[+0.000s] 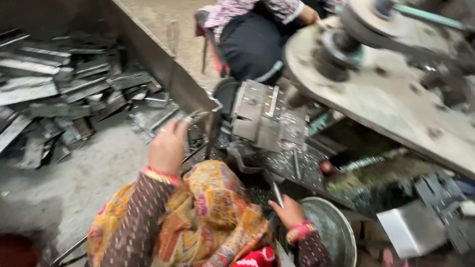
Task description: The person places metal hinge components one at a time into a machine jig, activates the drilling mechanism, and then removes each piece to place it in a metal bin.
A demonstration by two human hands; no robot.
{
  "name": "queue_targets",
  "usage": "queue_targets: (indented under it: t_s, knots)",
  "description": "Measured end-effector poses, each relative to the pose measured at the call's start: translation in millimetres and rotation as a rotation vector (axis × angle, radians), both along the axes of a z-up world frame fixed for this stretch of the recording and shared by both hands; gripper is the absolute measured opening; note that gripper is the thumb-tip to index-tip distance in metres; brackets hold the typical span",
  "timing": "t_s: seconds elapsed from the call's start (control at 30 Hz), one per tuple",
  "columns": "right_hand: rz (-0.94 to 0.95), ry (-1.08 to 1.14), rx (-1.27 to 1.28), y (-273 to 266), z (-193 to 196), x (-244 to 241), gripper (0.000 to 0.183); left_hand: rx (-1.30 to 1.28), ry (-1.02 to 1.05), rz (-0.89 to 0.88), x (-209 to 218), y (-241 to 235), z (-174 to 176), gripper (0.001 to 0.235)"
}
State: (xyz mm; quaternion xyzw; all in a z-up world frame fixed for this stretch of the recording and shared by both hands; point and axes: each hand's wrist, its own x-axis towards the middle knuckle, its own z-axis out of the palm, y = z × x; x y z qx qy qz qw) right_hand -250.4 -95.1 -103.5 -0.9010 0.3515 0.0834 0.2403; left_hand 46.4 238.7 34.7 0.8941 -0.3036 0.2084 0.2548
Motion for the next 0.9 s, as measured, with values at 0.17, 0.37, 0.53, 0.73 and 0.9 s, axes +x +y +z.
queue_targets:
  t_s: [0.17, 0.37, 0.53, 0.73, 0.9]
  knots:
    - [0.015, 0.015, 0.011, 1, -1, 4, 0.056, 0.019, -0.377, -0.382, -82, -82, 41, 0.053]
    - [0.062, 0.004, 0.042, 1, 3, 4, 0.06, 0.027, -0.452, -0.459, -108, -158, 11, 0.033]
    - [0.03, 0.003, 0.057, 5, 4, 5, 0.059, 0.144, -0.436, -0.349, -122, -158, -4, 0.028]
    - [0.073, -0.003, 0.021, 2, -3, 5, 0.061, 0.203, -0.479, -0.2, -127, -187, -37, 0.039]
    - [0.05, 0.024, 0.011, 0, -11, 3, 0.062, 0.174, -0.197, -0.173, -89, -214, -32, 0.046]
